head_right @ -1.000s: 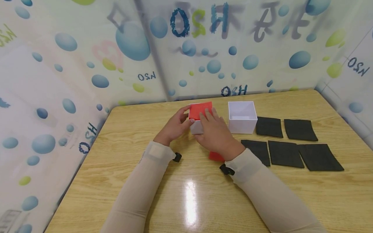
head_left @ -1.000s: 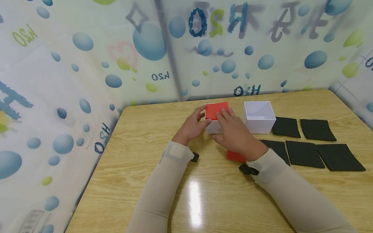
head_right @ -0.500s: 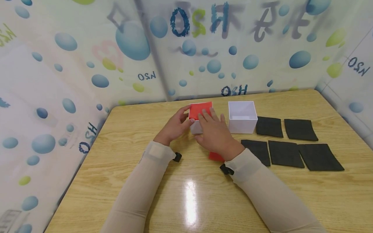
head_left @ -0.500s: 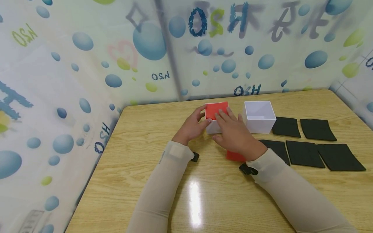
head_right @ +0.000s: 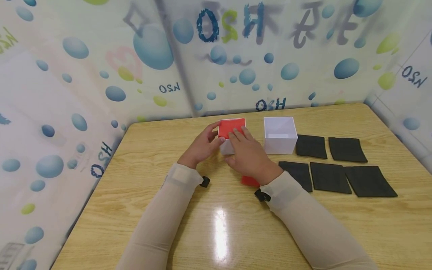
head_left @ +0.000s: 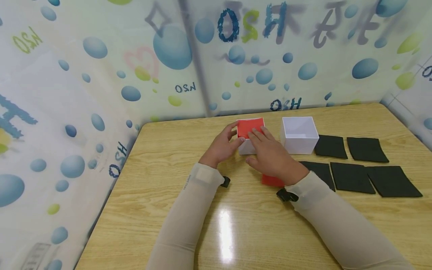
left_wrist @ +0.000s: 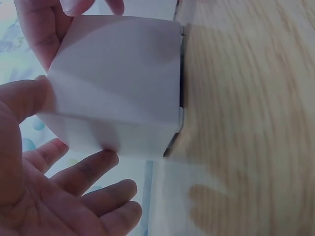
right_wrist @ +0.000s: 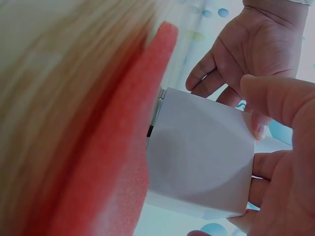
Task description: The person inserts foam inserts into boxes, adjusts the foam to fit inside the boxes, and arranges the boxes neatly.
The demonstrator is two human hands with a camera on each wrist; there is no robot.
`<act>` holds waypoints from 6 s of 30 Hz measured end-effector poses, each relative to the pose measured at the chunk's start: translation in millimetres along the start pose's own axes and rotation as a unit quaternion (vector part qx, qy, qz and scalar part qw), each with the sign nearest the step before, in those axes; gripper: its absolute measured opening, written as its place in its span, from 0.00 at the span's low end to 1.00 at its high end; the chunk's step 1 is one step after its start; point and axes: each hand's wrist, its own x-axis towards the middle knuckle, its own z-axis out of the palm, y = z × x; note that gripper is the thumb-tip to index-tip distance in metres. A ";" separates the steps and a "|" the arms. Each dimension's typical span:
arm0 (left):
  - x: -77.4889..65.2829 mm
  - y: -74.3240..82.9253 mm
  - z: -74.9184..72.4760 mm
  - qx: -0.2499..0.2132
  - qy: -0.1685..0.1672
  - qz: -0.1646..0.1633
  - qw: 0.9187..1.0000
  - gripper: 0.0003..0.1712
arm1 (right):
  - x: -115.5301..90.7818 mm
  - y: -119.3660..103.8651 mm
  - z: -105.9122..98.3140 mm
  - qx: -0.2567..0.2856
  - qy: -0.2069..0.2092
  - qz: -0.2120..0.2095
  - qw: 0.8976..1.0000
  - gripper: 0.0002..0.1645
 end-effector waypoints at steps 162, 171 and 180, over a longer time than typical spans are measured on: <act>11.6 -17.7 16.3 -0.217 0.000 -0.030 0.976 0.43 | -55.8 48.1 -18.4 0.001 -0.125 0.082 0.989 0.43; 12.5 -17.7 16.8 -0.218 0.001 -0.032 0.975 0.43 | -51.7 56.1 -21.4 0.085 -0.102 0.049 0.990 0.47; 10.6 -15.8 15.1 -0.220 -0.001 -0.035 0.975 0.43 | -50.7 53.2 -32.8 0.159 -0.095 0.026 0.982 0.52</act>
